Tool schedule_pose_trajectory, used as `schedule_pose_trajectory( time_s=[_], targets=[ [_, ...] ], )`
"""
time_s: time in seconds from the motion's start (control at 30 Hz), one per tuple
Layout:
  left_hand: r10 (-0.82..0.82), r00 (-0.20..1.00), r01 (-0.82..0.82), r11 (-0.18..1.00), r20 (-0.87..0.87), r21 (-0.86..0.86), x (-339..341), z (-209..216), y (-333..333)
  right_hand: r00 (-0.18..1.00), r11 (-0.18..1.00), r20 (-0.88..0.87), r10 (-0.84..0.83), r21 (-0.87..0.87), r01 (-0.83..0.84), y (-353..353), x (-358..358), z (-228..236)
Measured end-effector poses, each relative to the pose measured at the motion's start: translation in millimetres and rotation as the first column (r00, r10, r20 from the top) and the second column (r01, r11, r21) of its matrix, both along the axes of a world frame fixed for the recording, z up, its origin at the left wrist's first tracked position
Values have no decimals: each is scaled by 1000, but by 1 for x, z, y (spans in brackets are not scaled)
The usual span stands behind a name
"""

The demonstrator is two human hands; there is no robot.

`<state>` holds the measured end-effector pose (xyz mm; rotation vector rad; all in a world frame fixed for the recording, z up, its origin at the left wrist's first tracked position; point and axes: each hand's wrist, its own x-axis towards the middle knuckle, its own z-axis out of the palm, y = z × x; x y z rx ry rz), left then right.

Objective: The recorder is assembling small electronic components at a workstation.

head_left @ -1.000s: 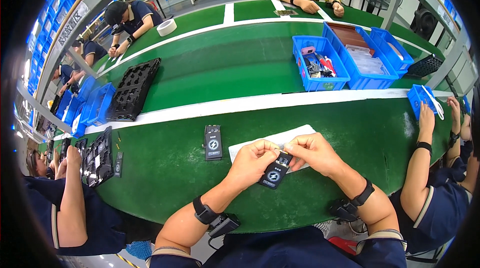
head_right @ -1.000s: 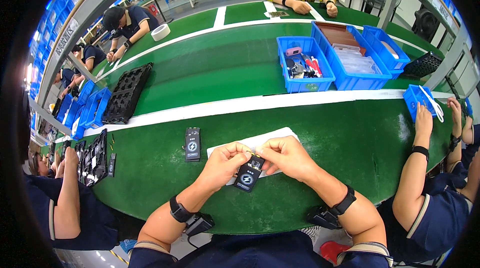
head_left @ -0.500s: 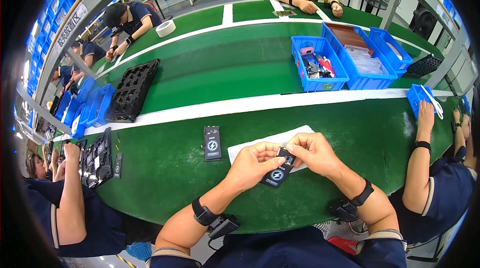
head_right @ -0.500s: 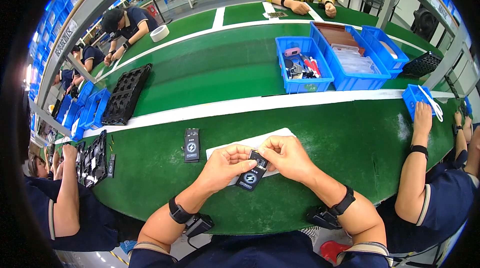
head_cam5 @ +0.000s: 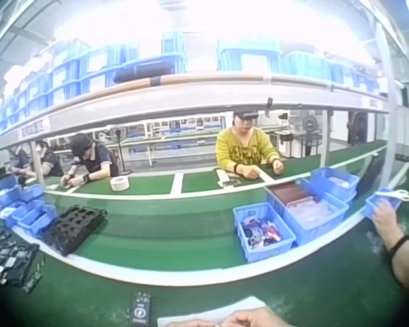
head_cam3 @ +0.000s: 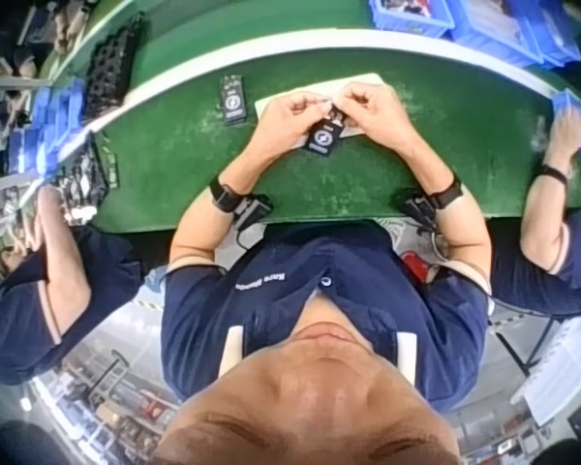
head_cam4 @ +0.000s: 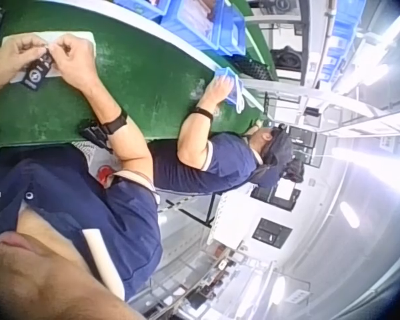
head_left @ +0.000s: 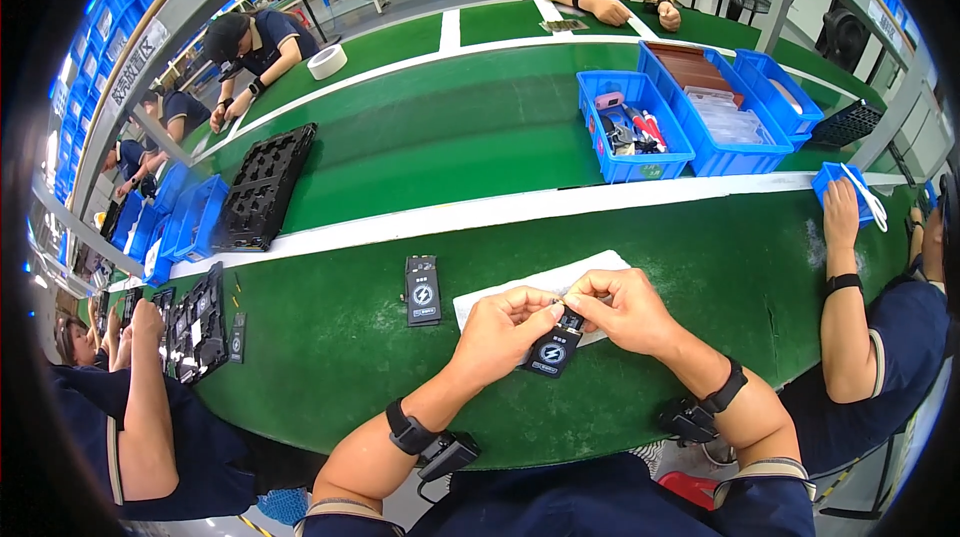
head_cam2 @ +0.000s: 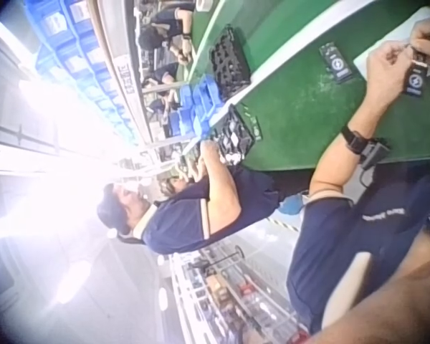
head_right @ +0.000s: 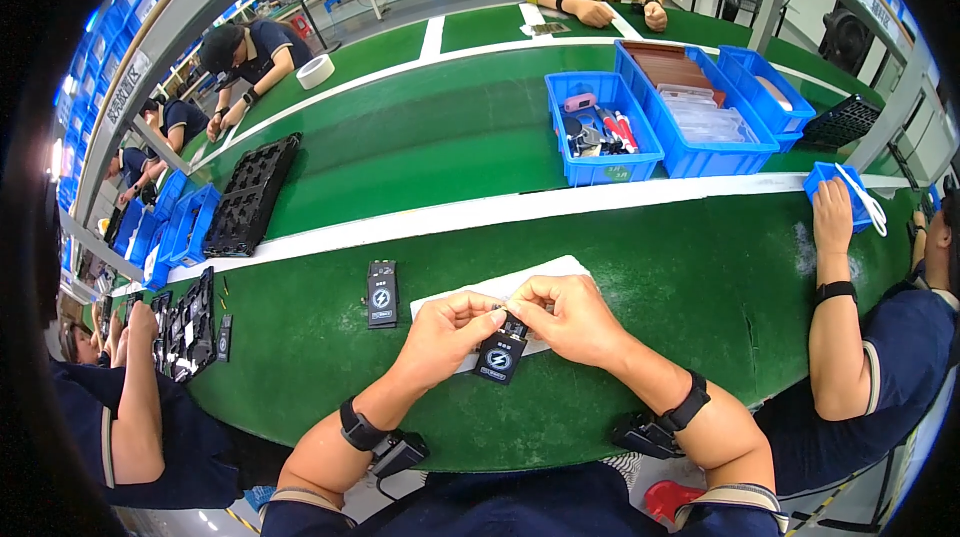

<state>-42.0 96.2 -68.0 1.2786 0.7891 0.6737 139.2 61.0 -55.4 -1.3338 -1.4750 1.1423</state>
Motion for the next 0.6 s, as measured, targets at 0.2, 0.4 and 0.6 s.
schedule_pose_trajectory(
  time_s=[0.2,0.4,0.6],
  targets=[
    [30,999,-29,999,-29,25,-1,2,0,998,997,45,54,-54,-51,1,4,3],
    [73,995,-69,996,-62,60,-1,-3,1,989,999,143,31,26,-35,1,9,11],
    [98,991,-89,991,-88,95,1,-2,1,959,990,274,67,105,-99,-2,7,20]
  ],
)
